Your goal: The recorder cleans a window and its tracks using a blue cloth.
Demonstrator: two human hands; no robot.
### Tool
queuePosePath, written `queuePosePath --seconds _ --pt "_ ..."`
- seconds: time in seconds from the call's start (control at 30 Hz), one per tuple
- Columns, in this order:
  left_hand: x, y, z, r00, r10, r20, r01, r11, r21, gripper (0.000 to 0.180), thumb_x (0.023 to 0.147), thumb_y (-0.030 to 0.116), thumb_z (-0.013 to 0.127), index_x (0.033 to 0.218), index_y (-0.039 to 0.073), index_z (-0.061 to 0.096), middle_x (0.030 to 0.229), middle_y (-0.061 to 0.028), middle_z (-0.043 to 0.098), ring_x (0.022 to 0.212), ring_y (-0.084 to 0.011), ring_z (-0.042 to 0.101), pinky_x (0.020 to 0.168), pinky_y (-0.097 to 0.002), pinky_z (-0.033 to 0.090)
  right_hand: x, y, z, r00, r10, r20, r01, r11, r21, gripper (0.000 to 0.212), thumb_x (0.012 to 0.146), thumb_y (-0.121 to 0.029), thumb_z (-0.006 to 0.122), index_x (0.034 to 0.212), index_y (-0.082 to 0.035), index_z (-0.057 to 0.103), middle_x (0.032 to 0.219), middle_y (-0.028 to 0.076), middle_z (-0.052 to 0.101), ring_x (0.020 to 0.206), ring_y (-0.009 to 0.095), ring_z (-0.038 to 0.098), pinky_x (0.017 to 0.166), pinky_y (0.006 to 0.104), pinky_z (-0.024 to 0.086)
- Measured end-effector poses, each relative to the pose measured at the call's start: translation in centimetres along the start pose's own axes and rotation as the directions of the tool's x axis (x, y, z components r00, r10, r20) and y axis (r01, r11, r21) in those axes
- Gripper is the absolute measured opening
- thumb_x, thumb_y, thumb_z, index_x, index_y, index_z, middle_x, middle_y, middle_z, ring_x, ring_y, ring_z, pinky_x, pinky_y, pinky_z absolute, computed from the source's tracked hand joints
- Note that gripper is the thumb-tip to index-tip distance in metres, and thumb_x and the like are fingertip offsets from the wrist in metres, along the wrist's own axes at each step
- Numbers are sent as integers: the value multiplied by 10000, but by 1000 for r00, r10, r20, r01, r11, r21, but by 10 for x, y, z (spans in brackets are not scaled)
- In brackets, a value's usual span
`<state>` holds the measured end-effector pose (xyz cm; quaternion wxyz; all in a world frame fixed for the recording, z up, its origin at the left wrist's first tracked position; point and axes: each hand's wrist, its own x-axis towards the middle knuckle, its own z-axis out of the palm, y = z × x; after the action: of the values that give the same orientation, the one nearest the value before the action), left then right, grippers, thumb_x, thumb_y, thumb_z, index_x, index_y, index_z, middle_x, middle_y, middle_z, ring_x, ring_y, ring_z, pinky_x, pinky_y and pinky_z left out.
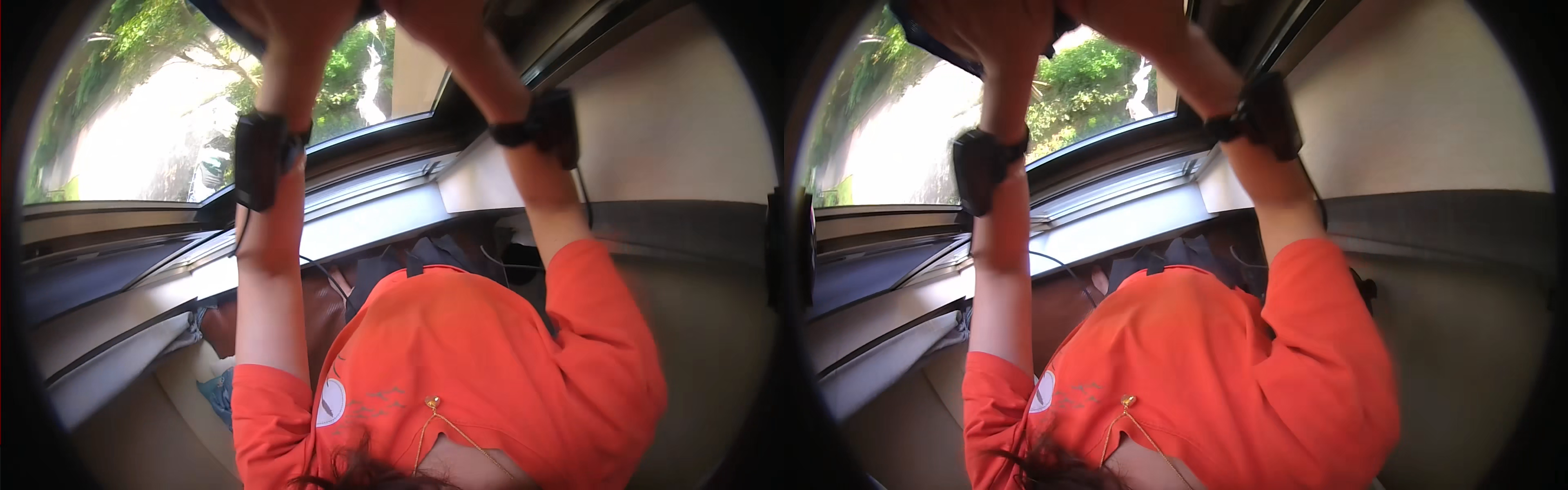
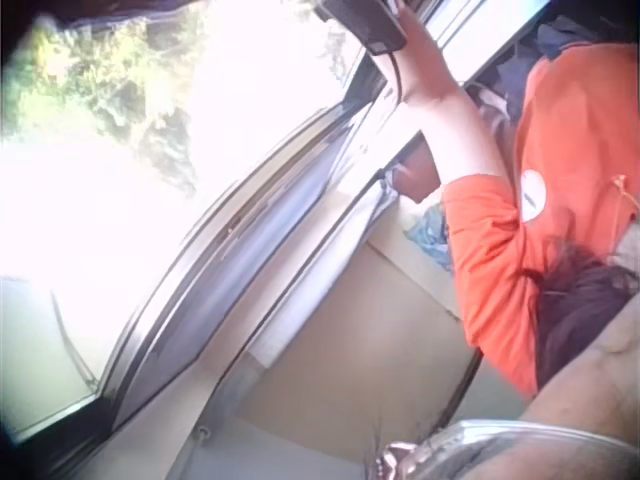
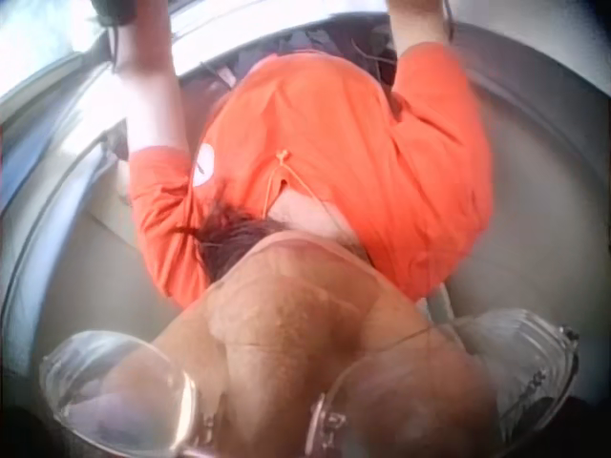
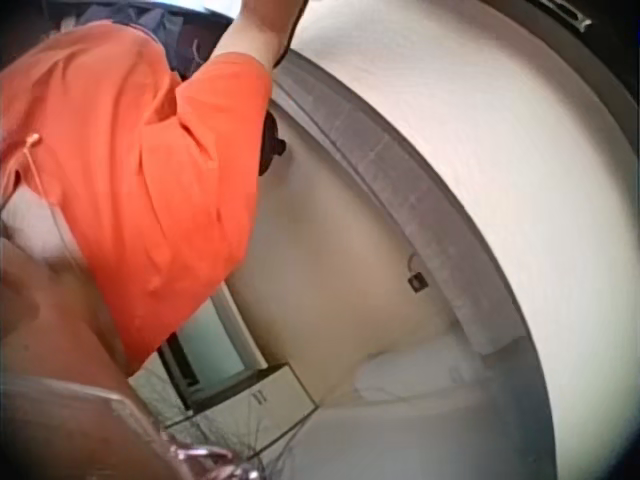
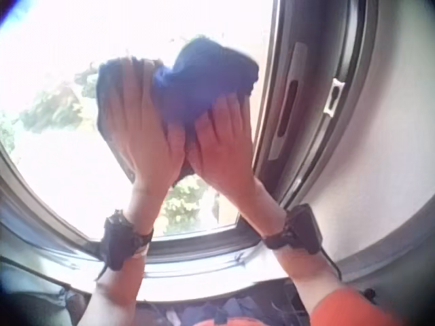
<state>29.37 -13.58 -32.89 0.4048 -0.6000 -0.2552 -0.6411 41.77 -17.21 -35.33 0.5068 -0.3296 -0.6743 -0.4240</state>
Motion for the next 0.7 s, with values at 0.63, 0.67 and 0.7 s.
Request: queuePosePath --seconds 0.63,0.67,0.7 --pt "-345 64 -159 404 -327 854 297 930 216 612 759 72 552 1342 168 392 1440 -128 241 1267 -366 301 1015 -434 283 -320 -113 -10 577 117 808 -347 931 113 395 730 -162 547 1125 -151 558 1217 47 494 1190 237 410 1058 466 215" --pt "-343 53 -160 432 -472 769 396 865 308 668 753 68 569 1368 115 311 1417 -178 252 1276 -378 280 1027 -449 259 -311 -117 0 340 -47 939 -311 937 159 369 735 -167 548 1103 -154 572 1195 49 514 1177 233 427 1060 461 224" --pt "-339 39 -159 450 -606 657 496 781 380 739 746 65 585 1393 63 229 1394 -229 262 1285 -390 258 1040 -464 236 -300 -121 12 74 -205 976 -283 934 217 342 741 -172 549 1081 -158 585 1172 51 534 1163 229 444 1062 457 234"
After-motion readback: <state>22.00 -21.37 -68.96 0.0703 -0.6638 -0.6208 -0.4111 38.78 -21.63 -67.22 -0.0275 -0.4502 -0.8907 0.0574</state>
